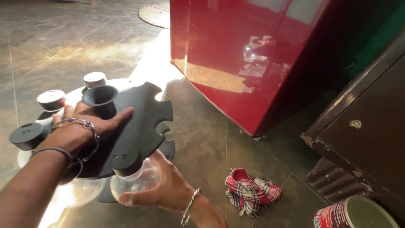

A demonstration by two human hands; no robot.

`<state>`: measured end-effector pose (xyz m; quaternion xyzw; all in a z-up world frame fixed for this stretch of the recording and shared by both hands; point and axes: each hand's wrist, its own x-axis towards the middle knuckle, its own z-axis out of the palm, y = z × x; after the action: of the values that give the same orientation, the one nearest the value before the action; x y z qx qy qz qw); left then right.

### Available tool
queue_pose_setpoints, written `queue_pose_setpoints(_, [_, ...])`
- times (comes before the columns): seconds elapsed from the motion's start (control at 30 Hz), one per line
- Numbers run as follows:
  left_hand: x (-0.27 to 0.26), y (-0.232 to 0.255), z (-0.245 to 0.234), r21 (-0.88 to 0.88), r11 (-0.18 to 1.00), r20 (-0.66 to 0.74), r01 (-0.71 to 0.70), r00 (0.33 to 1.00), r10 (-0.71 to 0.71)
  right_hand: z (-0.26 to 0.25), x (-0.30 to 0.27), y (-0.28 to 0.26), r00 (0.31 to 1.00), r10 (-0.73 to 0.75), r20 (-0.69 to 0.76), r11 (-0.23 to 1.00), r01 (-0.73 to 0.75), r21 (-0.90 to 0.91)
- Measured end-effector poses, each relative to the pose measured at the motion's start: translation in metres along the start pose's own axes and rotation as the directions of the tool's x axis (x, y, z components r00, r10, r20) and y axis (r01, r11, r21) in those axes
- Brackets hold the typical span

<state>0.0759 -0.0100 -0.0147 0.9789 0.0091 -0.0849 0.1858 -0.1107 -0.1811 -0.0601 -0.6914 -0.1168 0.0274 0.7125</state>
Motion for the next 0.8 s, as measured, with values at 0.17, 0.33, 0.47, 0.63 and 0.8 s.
queue_pose_setpoints(0.17, [-0.017, 0.004, 0.002, 0.024, 0.997, -0.063, -0.067, 0.996, 0.068, -0.012, 0.011, -0.001, 0.997, -0.005, 0.074, 0.988, 0.017, -0.154])
queue_pose_setpoints(0.33, [-0.026, 0.008, -0.003, 0.009, 0.998, -0.081, -0.059, 0.995, 0.06, 0.006, 0.007, -0.001, 0.977, 0.005, -0.211, 0.936, -0.079, -0.344])
queue_pose_setpoints(0.47, [-0.026, 0.008, 0.0, -0.007, 0.999, -0.084, -0.039, 0.996, 0.038, 0.026, 0.006, 0.001, 0.911, -0.157, -0.381, 0.913, -0.013, -0.408])
queue_pose_setpoints(0.63, [-0.019, 0.008, 0.001, -0.01, 0.999, -0.09, -0.036, 0.995, 0.035, 0.034, 0.01, 0.0, 0.851, -0.3, -0.432, 0.897, 0.097, -0.431])
queue_pose_setpoints(0.8, [-0.022, 0.01, -0.005, -0.024, 0.998, -0.098, -0.064, 0.993, 0.061, 0.02, 0.015, 0.001, 0.965, -0.062, -0.254, 0.973, 0.001, -0.232])
